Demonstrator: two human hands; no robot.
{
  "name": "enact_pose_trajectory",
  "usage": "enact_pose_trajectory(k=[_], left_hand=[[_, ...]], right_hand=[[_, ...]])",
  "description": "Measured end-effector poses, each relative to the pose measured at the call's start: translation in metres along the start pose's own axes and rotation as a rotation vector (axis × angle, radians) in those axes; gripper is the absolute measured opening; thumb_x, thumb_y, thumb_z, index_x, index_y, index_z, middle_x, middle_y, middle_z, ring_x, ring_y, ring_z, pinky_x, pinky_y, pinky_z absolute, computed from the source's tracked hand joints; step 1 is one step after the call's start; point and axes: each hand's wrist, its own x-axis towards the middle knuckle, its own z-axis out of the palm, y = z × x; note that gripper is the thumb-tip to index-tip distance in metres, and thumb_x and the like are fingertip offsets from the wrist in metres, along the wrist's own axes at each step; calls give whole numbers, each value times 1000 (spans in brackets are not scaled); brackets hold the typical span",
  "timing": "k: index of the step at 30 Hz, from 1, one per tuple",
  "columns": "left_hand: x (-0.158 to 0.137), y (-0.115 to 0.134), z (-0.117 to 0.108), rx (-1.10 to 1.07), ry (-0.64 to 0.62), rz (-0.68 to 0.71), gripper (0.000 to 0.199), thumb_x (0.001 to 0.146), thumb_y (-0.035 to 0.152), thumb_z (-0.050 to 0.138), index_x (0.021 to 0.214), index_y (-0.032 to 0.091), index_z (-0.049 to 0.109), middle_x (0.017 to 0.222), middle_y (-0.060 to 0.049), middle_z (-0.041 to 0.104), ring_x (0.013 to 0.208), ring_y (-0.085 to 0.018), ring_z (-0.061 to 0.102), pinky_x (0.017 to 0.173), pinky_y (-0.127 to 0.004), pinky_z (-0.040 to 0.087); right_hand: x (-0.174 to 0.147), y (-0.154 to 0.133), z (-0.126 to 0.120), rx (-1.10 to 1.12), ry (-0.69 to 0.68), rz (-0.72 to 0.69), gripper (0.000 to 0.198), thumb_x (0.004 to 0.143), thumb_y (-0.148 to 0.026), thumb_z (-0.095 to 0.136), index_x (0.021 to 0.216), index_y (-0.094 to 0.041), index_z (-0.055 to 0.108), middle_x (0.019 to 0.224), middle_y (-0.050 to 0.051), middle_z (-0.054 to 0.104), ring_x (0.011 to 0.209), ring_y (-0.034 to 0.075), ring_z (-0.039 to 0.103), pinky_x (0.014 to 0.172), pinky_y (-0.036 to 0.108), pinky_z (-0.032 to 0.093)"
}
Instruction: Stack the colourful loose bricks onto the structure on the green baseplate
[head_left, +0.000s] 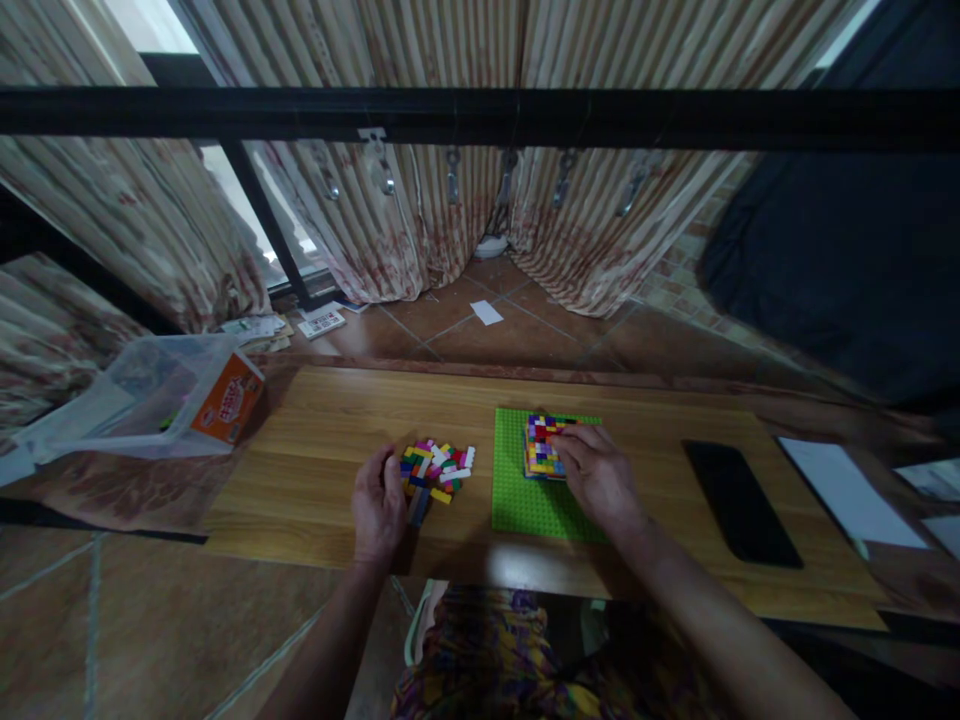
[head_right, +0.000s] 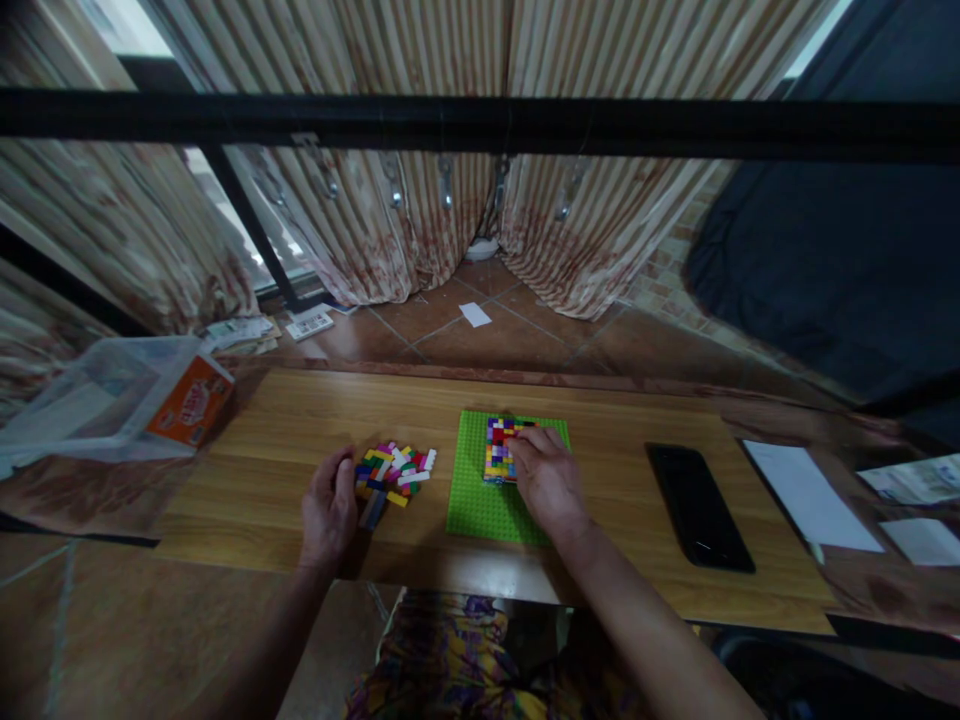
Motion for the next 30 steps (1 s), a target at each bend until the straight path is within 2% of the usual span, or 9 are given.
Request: enact_pose_trajectory(k=[8, 13, 15, 18, 21, 26, 30], left_hand=[[0, 2, -2, 22, -12, 47, 38, 92, 38, 41, 109, 15, 65, 108, -13, 69, 102, -25, 63, 93, -39, 49], [-1, -2, 1, 1, 11, 70, 38, 92, 39, 41, 109, 15, 65, 107, -13, 69, 104, -24, 63, 95, -39, 49], [-1, -4, 2, -2, 13, 68, 37, 93, 38, 41, 108, 15, 65, 105, -12, 69, 104, -24, 63, 94, -40, 49], [-1, -4, 3, 10, 11, 68, 37, 93, 37, 40, 108, 15, 65, 104, -13, 69, 103, -24, 63, 93, -40, 49], [-2, -2, 2, 33, 2, 78, 38, 94, 37, 38, 109, 14, 65, 105, -13, 69, 103, -24, 63, 93, -40, 49], [-2, 0, 0, 36, -5, 78, 38, 94, 38, 38, 110, 15, 65, 107, -13, 69, 103, -24, 63, 94, -40, 49], [-1, -2, 0, 34, -10, 71, 38, 94, 38, 39, 109, 15, 65, 106, -13, 69, 102, -24, 63, 93, -39, 49]], right_hand=[[5, -5, -11, -80, -92, -36, 32, 94, -22, 41, 86, -22, 72, 93, 9, 68, 88, 24, 56, 80, 39, 48], [-5, -29, -8, -38, 43, 21, 29, 95, -24, 42, 99, -23, 70, 98, 9, 68, 95, 25, 58, 86, 41, 46], [-13, -50, 2, 24, 46, 18, 27, 95, -24, 43, 103, -23, 69, 99, 8, 68, 95, 24, 58, 87, 41, 46], [-27, -83, 24, 121, -93, -23, 24, 94, -22, 45, 96, -24, 69, 94, 6, 67, 90, 22, 58, 85, 38, 46], [-35, -109, 50, 172, -156, -16, 21, 92, -22, 48, 92, -24, 69, 92, 6, 65, 90, 22, 57, 83, 37, 47], [-25, -130, 77, 125, -188, -45, 19, 91, -22, 50, 103, -23, 65, 108, 10, 60, 100, 26, 53, 88, 41, 45], [-14, -136, 84, 33, -232, -38, 17, 92, -18, 49, 99, -20, 64, 106, 12, 60, 100, 28, 50, 87, 43, 44]])
